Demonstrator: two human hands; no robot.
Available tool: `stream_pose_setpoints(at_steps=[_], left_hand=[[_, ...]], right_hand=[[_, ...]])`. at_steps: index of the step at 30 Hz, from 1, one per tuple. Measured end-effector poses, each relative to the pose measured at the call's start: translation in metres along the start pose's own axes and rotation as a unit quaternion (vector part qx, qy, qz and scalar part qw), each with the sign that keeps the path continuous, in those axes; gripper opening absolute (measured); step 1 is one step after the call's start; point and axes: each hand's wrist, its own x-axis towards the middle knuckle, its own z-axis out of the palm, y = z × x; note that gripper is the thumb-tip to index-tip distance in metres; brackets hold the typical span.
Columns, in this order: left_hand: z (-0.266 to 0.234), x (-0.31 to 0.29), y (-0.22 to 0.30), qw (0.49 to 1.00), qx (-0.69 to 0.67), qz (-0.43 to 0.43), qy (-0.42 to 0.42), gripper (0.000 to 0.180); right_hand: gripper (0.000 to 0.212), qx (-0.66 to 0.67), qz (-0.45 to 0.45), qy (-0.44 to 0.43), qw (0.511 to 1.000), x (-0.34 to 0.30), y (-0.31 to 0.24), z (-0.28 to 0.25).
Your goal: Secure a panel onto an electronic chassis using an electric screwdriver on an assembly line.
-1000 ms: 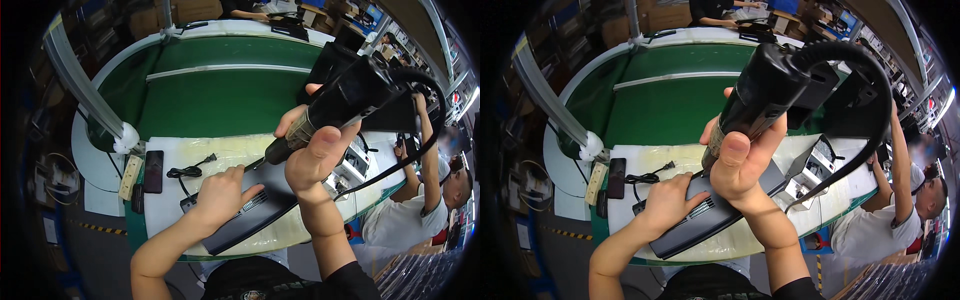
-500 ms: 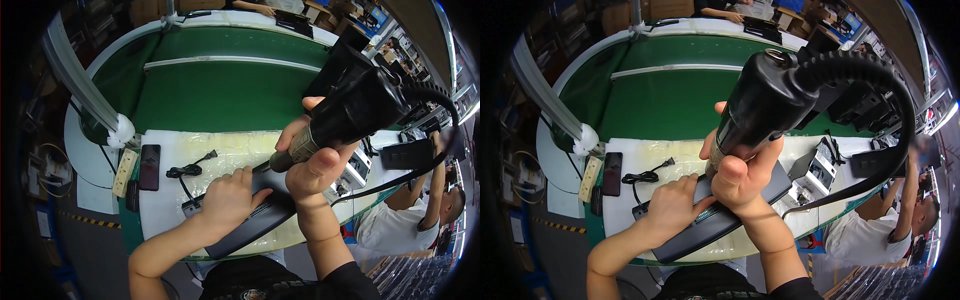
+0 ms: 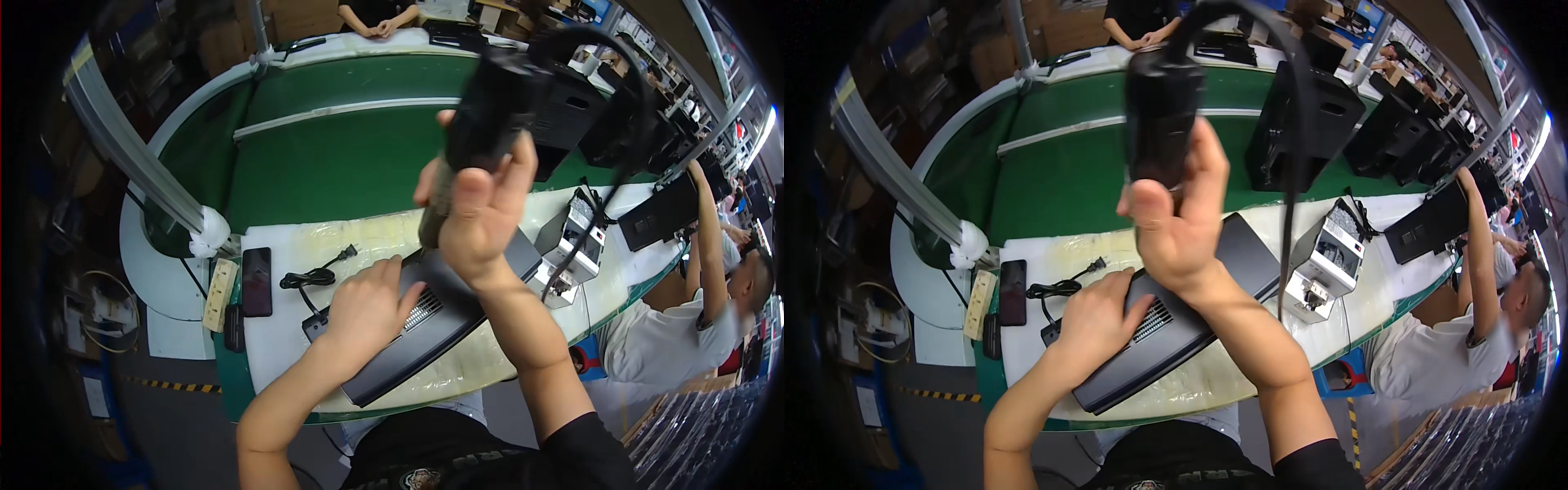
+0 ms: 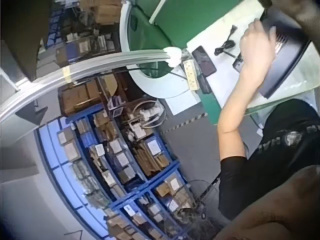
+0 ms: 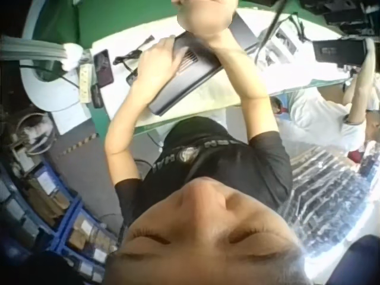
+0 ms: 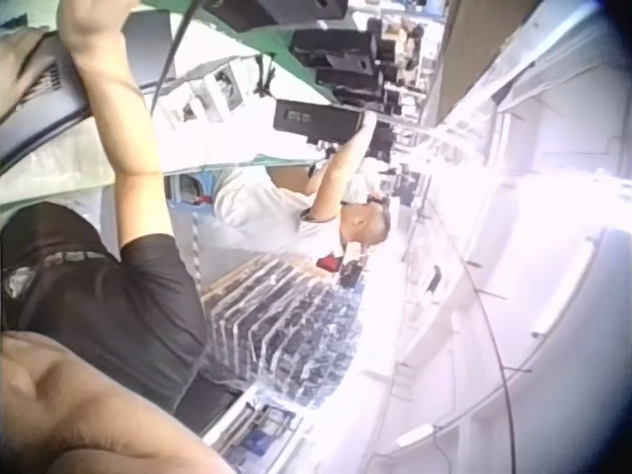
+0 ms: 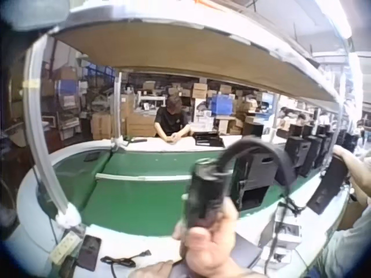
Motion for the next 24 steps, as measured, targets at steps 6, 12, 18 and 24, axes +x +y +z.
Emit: stream_pose_setpoints(at_steps=[6, 12, 18, 24], left_hand=[[-0.020, -0.063, -0.012, 0.939, -0.129, -0.088, 0.307, 0.016], [0.032, -0.105, -0.013, 0.755, -0.520, -0.297, 0.267, 0.046], [0.046, -0.092, 0.004, 0.730, -0.586, -0.241, 0.258, 0.048], [0.066, -0.093, 0.005, 0.751, -0.532, -0.228, 0.318, 0.049]], right_hand=[[0.063, -0.168, -0.078, 0.172, 0.967, -0.004, -0.066, -0.112], [0.061, -0.364, -0.047, 0.221, 0.903, -0.076, -0.043, -0.254], [0.066, -0.358, -0.041, 0.165, 0.918, -0.110, 0.003, -0.290], [0.056, -0.266, 0.131, 0.151, 0.943, -0.125, -0.039, -0.225]])
